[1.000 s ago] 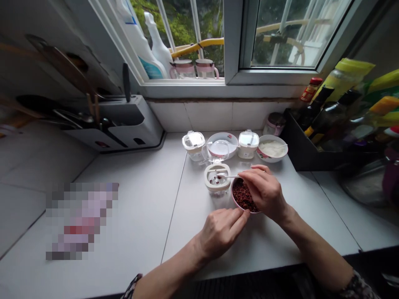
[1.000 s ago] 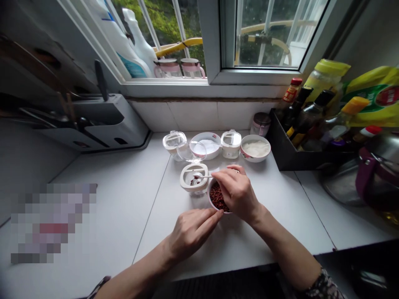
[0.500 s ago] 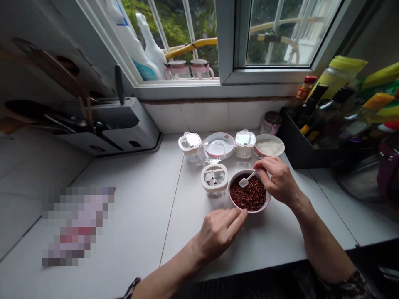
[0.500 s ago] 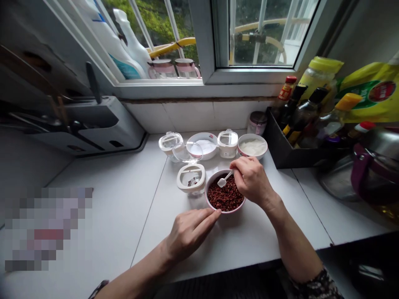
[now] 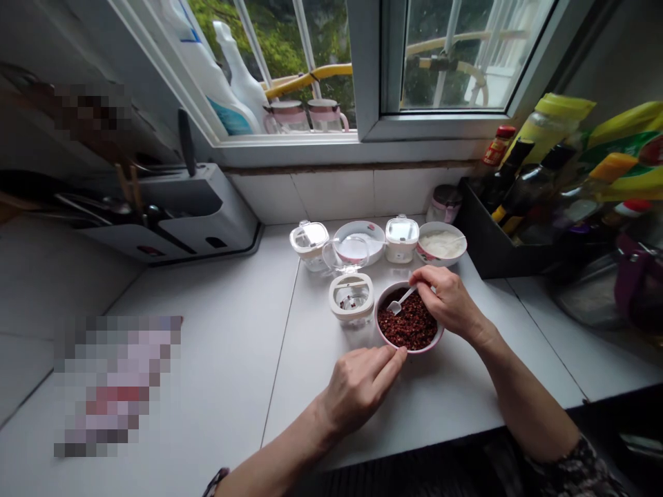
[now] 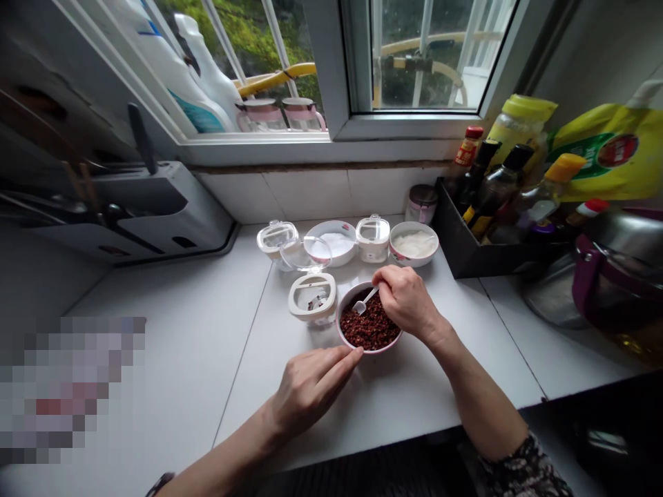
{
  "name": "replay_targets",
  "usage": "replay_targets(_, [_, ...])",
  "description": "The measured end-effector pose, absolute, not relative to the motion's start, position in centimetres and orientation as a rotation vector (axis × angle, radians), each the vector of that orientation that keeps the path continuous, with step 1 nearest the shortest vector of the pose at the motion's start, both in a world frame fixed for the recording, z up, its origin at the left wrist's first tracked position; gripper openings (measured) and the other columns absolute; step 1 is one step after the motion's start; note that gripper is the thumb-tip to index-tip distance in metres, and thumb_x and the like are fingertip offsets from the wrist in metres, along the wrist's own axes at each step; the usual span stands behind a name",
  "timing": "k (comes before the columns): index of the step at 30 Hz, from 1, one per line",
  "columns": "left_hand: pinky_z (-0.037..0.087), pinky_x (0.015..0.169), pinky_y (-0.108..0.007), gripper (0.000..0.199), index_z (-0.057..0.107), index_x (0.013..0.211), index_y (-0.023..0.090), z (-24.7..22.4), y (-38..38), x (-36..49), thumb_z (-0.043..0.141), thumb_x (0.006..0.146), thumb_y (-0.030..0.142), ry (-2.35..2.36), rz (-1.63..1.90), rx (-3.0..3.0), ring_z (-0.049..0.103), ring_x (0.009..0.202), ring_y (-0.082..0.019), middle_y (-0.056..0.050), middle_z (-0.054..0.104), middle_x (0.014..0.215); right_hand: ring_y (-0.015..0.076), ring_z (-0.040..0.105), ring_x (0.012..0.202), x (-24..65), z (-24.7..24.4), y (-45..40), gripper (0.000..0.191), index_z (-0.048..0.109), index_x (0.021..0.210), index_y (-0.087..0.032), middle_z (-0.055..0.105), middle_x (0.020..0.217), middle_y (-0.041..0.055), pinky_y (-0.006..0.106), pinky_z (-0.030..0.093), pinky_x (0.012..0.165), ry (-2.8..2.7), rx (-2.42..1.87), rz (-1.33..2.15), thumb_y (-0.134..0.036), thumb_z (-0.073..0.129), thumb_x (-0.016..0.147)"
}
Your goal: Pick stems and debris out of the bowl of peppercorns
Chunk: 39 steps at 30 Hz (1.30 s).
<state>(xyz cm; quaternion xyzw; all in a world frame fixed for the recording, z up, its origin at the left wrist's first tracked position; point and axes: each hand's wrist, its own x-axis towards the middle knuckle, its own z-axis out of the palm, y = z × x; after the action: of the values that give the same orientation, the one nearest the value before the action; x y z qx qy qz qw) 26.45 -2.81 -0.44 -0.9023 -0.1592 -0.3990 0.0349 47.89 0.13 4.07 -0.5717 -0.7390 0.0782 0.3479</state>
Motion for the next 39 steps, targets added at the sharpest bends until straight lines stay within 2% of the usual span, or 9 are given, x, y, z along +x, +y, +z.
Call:
replay_targets(14, [0.048,0.051,-0.022,0.017,0.061,0.105,0.007,-0.6,-2.8,26.4,0.046,0.098,0.007,-0.494,-1.232,-2.784,0.063,0.060,-0.012,-0.007,0.071,0.079,0.0181,0.064,0.071,48.0,4.2,0.3,0.021,0.064,0.074,-0.018,0.070,0.075,0.0039,0.030,0.047,0.068,-1.741,-1.501,0.276,-0.011,0.045,0.080])
replay_targets(21, [0.048,0.051,-0.021,0.018,0.062,0.103,0.006,-0.5,-2.8,26.5,0.045,0.097,0.007,-0.490,-1.235,-2.787,0.064,0.060,-0.012,-0.008,0.070,0.079,0.0132,0.058,0.056,48.3,4.5,0.3,0.016,0.068,0.080,-0.016,0.063,0.063,-0.0004,0.025,0.046,0.054,-1.451,-1.502,0.659,-0.022,0.053,0.080])
replay_targets(26, [0.048,0.051,-0.021,0.018,0.063,0.102,0.007,-0.5,-2.9,26.5,0.045,0.097,0.007,-0.499,-1.227,-2.759,0.063,0.059,-0.011,-0.008,0.070,0.077,0.0123,0.060,0.055,47.8,4.8,0.2,0.019,0.070,0.086,-0.015,0.066,0.066,0.0012,0.026,0.052,0.057,-1.304,-1.341,0.764,-0.032,0.062,0.081])
replay_targets(31, [0.049,0.051,-0.020,0.020,0.063,0.102,0.008,-0.4,-2.8,26.6,0.043,0.098,0.008,-0.515,-1.217,-2.747,0.063,0.058,-0.012,-0.007,0.070,0.075,0.0145,0.064,0.061,45.6,4.6,-0.7,0.017,0.071,0.094,-0.017,0.070,0.073,0.0038,0.029,0.055,0.061,-1.363,-1.288,0.604,-0.029,0.060,0.088])
replay_targets(33, [0.048,0.050,-0.021,0.020,0.062,0.101,0.008,-0.3,-2.8,26.6,0.043,0.098,0.008,-0.510,-1.227,-2.746,0.063,0.057,-0.012,-0.007,0.069,0.074,0.0166,0.067,0.072,44.7,4.4,-1.1,0.015,0.070,0.095,-0.019,0.073,0.083,0.0055,0.033,0.056,0.071,-1.547,-1.213,0.349,-0.021,0.056,0.091])
replay_targets(36, [0.046,0.048,-0.022,0.017,0.062,0.100,0.007,-0.2,-2.8,26.6,0.045,0.097,0.007,-0.500,-1.239,-2.741,0.062,0.056,-0.012,-0.007,0.069,0.075,0.0183,0.068,0.082,44.0,4.0,-1.4,0.026,0.069,0.101,-0.020,0.074,0.090,0.0067,0.042,0.052,0.089,-1.879,-1.014,-0.019,-0.008,0.048,0.089])
replay_targets(39, [0.046,0.047,-0.022,0.018,0.062,0.101,0.007,-0.3,-2.9,26.6,0.045,0.096,0.007,-0.494,-1.240,-2.741,0.060,0.055,-0.012,-0.007,0.068,0.074,0.0184,0.068,0.082,44.3,4.1,-1.5,0.033,0.066,0.107,-0.020,0.073,0.092,0.0070,0.044,0.050,0.092,-1.986,-0.942,-0.157,-0.004,0.045,0.087])
